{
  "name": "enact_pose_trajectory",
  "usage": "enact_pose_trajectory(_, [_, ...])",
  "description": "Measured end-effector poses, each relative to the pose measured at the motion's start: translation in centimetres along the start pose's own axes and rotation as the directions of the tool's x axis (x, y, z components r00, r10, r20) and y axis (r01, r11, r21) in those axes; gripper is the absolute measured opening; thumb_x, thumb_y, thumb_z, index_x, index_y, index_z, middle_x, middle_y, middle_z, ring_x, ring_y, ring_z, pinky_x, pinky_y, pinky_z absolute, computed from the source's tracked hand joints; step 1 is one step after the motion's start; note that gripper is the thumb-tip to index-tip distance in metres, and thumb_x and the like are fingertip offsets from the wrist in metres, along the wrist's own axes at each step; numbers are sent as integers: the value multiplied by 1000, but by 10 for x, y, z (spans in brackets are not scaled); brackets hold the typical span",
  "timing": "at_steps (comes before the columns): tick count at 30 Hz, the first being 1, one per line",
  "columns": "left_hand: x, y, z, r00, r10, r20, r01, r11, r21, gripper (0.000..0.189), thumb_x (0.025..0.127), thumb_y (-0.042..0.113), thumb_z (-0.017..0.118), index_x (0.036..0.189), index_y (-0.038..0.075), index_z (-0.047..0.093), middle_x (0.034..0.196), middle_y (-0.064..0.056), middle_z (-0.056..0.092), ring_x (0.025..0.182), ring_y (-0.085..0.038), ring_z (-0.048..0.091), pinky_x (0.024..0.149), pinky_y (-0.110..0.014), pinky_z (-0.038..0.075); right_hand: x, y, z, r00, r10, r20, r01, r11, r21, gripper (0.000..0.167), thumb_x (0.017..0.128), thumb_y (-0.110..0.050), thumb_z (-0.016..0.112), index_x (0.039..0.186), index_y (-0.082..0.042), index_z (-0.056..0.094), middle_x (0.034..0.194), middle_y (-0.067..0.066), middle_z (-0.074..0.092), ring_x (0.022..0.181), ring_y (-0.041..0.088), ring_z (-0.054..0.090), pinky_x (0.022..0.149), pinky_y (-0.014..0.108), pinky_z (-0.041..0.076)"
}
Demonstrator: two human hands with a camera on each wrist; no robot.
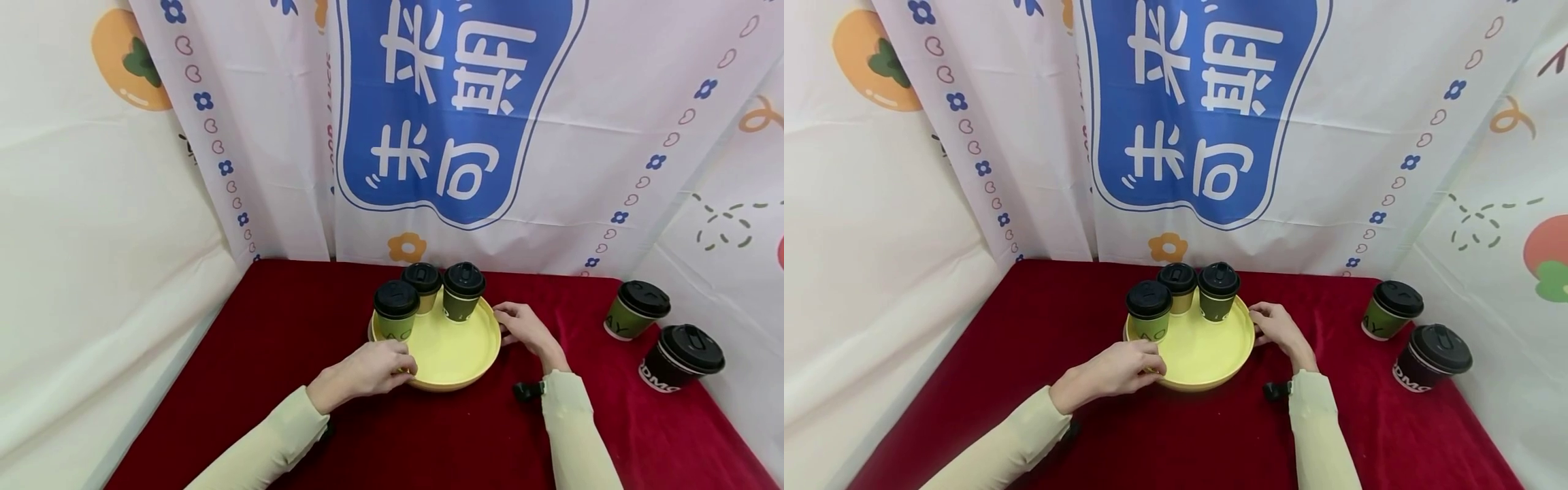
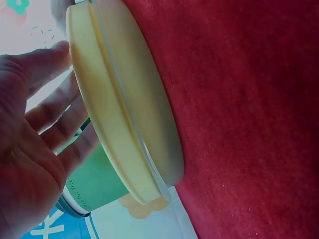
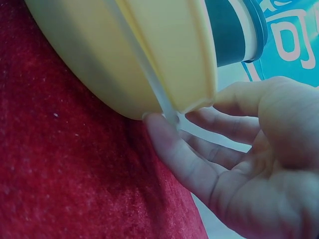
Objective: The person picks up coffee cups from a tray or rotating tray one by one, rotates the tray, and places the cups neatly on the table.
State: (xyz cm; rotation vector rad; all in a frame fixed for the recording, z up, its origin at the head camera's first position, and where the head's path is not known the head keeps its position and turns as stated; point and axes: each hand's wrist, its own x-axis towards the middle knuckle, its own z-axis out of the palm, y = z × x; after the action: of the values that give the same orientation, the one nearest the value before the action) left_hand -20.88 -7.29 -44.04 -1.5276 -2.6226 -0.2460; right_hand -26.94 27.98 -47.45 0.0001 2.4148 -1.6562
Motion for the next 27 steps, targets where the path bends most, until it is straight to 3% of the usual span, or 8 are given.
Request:
enact_pose_trajectory(8, [-1, -2, -1, 999, 36, -11, -35, 998, 44, 8, 94, 27, 67, 97, 27, 74, 89, 10, 64, 83, -4, 60, 70, -19, 51, 0, 1, -2, 1000, -7, 0, 7, 1000, -4, 40, 102, -19, 50, 131, 8, 53, 109, 24, 65, 80, 17, 68, 66, 39, 60])
enact_pose_trajectory(20, [-4, -16, -5, 999, 16, 35, -15, 999, -31, 9, 95, 27, 65, 94, 26, 74, 88, 11, 64, 82, -2, 58, 72, -17, 50, 2, 5, -3, 1000, -17, -18, 16, 1000, -3, 32, 102, -18, 50, 118, 8, 57, 104, 20, 66, 77, 16, 68, 66, 39, 60])
enact_pose_trajectory(27, [-5, -28, -7, 998, -4, 68, 10, 996, -93, 8, 94, 26, 67, 94, 24, 75, 90, 11, 65, 82, -1, 56, 74, -17, 49, 2, 4, -4, 1000, -9, -14, 9, 1000, -4, 34, 103, -18, 49, 123, 8, 55, 110, 23, 64, 80, 18, 68, 67, 40, 60])
